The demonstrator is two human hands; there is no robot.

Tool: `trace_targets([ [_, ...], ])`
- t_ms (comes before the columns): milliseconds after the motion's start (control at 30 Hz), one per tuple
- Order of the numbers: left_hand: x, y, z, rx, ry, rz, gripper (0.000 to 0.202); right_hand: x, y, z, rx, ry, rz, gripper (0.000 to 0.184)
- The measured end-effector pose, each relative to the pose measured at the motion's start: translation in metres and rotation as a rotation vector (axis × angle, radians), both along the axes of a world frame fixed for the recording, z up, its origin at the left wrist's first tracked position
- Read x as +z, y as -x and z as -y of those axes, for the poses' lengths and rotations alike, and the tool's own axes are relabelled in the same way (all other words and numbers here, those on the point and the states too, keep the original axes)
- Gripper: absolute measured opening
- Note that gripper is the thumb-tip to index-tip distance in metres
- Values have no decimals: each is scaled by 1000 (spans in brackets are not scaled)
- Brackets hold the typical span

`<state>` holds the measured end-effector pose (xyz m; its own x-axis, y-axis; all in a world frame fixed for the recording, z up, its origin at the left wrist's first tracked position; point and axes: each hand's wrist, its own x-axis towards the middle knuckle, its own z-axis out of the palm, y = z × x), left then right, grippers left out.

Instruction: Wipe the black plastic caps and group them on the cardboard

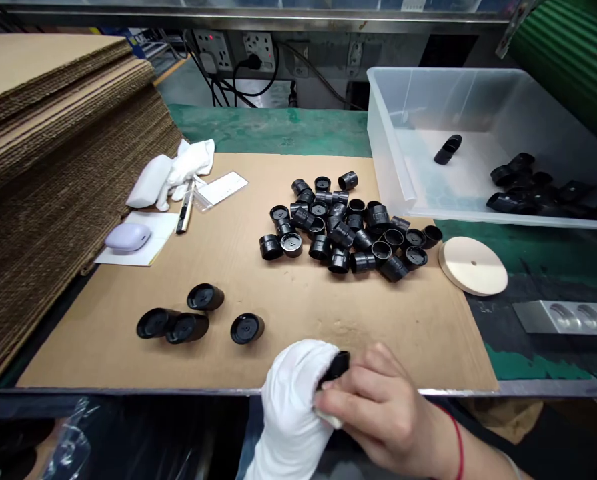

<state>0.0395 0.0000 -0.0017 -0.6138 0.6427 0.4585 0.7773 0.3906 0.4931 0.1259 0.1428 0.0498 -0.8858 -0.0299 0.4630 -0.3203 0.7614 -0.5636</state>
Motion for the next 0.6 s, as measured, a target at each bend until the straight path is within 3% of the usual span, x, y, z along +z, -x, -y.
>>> trace_targets([
  [133, 11, 0, -5, -35, -35, -82, 17, -1, -8, -14, -13, 24, 81, 14],
  [300, 8, -1, -5, -17, -71, -117, 25, -2, 3, -12, 60, 36, 90, 12],
  [500, 16, -1, -8, -23, -58, -73, 20, -11, -7, -23, -37, 49, 95, 16],
  [600, 16, 0, -8, -17, -49, -120, 19, -6, -1, -15, 2, 41, 53, 16],
])
